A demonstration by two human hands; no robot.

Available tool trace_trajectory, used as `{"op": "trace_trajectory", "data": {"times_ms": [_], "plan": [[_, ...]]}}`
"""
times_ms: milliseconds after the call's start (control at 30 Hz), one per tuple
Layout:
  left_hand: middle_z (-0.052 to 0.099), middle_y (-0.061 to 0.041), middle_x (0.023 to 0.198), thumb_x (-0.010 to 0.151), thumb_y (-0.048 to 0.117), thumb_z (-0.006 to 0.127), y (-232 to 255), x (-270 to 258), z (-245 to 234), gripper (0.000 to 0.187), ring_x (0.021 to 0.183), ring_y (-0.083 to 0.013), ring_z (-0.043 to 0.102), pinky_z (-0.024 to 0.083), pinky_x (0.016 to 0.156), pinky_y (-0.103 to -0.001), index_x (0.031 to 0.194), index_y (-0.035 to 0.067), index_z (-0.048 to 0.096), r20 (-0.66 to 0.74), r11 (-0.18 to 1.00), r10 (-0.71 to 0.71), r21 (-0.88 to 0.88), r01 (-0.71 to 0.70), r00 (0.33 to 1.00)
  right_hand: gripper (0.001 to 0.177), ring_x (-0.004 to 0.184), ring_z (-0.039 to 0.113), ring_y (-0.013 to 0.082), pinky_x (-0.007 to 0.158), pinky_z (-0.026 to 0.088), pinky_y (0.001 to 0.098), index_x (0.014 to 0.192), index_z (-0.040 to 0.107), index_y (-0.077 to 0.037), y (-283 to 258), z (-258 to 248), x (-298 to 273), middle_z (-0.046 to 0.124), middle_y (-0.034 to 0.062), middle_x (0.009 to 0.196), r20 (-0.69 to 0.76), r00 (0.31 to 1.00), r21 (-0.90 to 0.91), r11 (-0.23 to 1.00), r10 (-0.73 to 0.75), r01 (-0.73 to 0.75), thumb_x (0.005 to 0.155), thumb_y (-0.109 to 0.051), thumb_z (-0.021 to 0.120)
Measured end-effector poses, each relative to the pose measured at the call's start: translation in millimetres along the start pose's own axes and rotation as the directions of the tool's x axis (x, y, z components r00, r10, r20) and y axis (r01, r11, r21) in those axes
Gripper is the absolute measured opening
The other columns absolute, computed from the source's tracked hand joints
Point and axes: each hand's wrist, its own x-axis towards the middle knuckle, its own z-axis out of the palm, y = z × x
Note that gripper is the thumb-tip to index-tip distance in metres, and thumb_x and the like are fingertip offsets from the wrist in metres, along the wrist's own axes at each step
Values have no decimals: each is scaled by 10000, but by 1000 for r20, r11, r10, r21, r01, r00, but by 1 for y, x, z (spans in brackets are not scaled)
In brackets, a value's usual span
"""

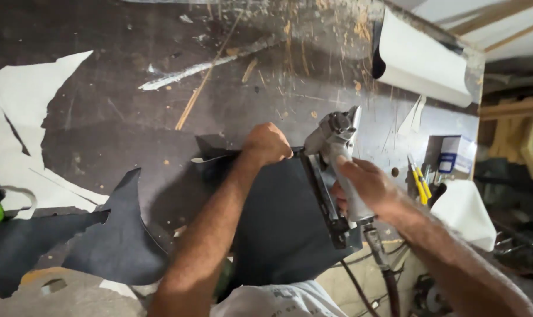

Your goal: Cutting and stapling black fabric onto a furniture frame component at a workbench.

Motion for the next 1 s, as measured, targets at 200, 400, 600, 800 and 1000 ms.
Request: {"op": "trace_trajectory", "data": {"times_ms": [200,400,600,800,1000], "plan": [[765,-191,1030,772,236,703,-12,-1,3,345,1065,-371,724,623,875,-445,1028,16,774,-75,991,80,-99,-88,994,504,427,574,416,383,504,608,896,613,95,3,24,9,540,260,576,-21,1000,9,1000,-23,23,1054,-381,558],[759,-227,1051,784,287,718,-5,-17,-1,408,1052,-392,728,635,851,-441,1057,-14,761,-140,985,112,-116,-129,984,491,492,568,352,456,543,564,941,600,78,-23,45,-10,520,193,607,-68,996,-46,997,57,-60,1041,-401,568],[782,-154,971,876,128,575,1,-7,15,320,974,-283,762,637,814,-328,1062,-38,776,-323,985,-171,-40,167,931,477,526,579,334,502,547,521,1001,580,56,16,-16,-10,528,175,642,-124,985,99,990,116,-104,1038,-419,592],[800,-16,1048,844,207,633,-46,16,19,286,1034,-322,743,608,935,-438,1027,329,816,-191,961,275,46,-272,942,375,558,658,383,474,560,498,1021,649,62,141,-130,70,625,245,649,-525,831,-342,939,-183,-9,1026,-313,662],[786,8,1074,850,211,672,-40,-7,10,276,1052,-275,724,598,948,-416,1062,318,814,-222,969,238,127,-214,945,640,1300,598,480,1159,419,559,1603,347,-171,161,-126,107,666,336,1329,-457,887,-703,636,-61,-319,1019,-385,497]]}}
